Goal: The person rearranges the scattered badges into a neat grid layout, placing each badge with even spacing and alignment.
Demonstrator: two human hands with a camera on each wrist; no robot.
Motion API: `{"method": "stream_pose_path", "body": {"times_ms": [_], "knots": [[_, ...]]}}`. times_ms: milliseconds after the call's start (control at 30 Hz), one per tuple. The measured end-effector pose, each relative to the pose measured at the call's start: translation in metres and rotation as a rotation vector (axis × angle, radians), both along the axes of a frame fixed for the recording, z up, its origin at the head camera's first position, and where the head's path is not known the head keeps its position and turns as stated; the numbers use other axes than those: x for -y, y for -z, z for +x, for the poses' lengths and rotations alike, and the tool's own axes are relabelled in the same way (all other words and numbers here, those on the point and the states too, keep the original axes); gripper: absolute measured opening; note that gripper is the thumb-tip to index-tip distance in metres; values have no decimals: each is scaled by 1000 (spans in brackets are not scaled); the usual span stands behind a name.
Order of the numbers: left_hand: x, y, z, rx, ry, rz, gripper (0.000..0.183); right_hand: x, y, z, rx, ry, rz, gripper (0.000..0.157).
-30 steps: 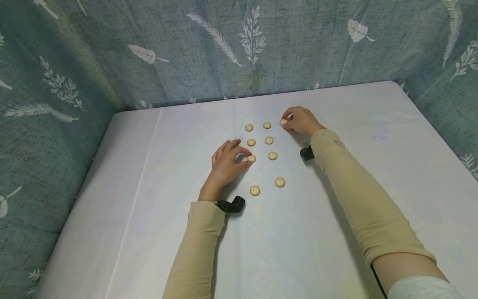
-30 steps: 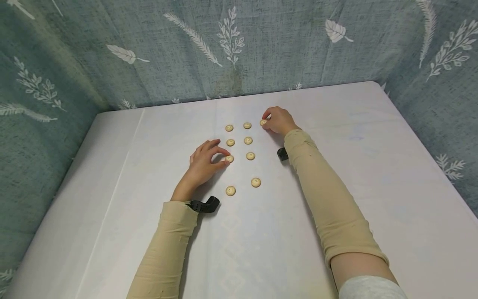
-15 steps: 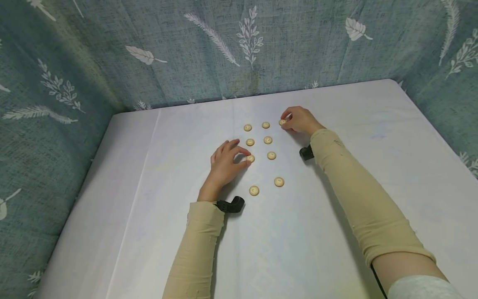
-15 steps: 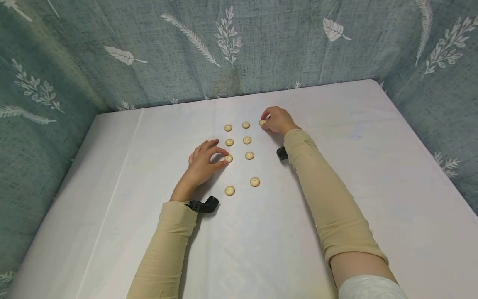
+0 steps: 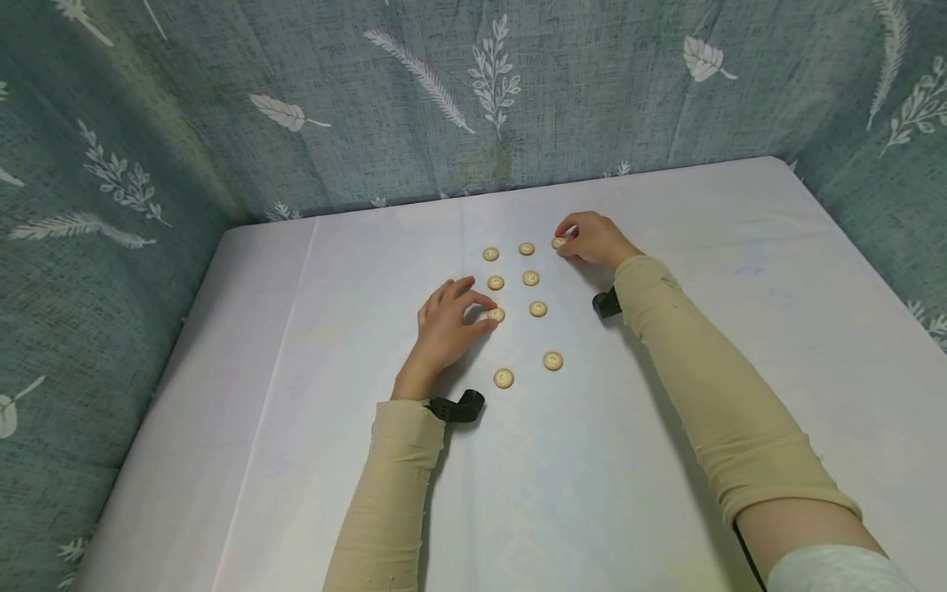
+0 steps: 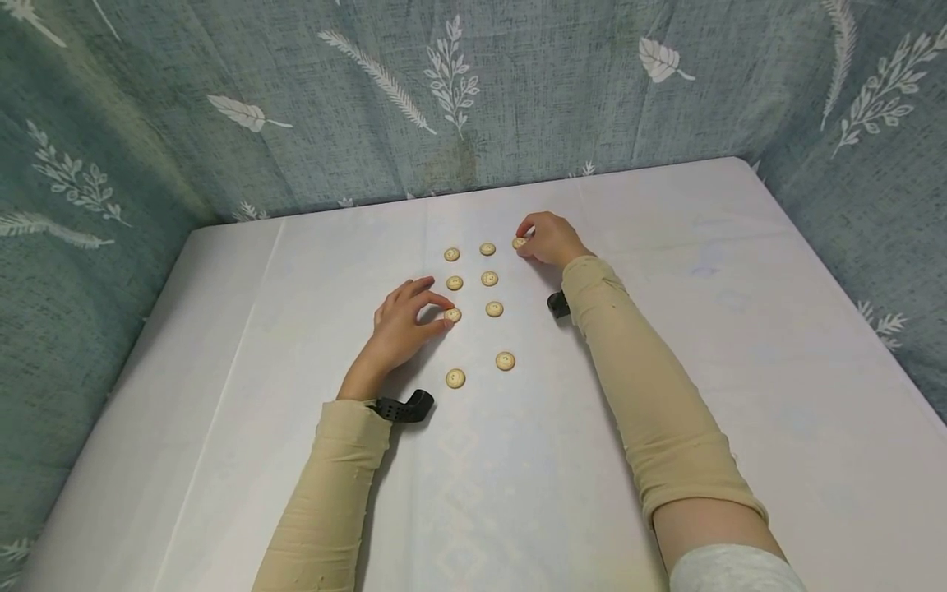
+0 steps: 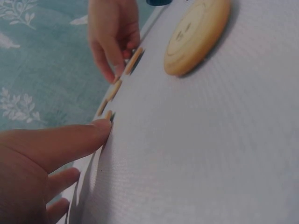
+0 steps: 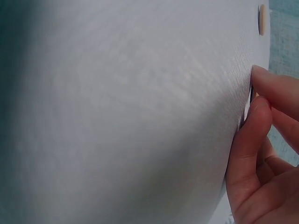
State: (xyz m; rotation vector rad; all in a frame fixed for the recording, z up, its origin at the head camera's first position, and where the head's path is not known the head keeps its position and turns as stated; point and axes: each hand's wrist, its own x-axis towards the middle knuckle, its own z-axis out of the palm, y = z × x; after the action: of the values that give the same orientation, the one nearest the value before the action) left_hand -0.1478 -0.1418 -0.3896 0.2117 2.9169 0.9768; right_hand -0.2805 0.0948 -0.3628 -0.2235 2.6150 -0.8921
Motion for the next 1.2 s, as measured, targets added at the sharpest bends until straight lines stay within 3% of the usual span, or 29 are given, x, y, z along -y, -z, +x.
{"method": "stream_pose_path", "body": {"times_ms": [1200], "knots": [[0, 10, 1, -29, 4, -15, 19, -2, 7, 1, -23, -26, 6, 32]]}}
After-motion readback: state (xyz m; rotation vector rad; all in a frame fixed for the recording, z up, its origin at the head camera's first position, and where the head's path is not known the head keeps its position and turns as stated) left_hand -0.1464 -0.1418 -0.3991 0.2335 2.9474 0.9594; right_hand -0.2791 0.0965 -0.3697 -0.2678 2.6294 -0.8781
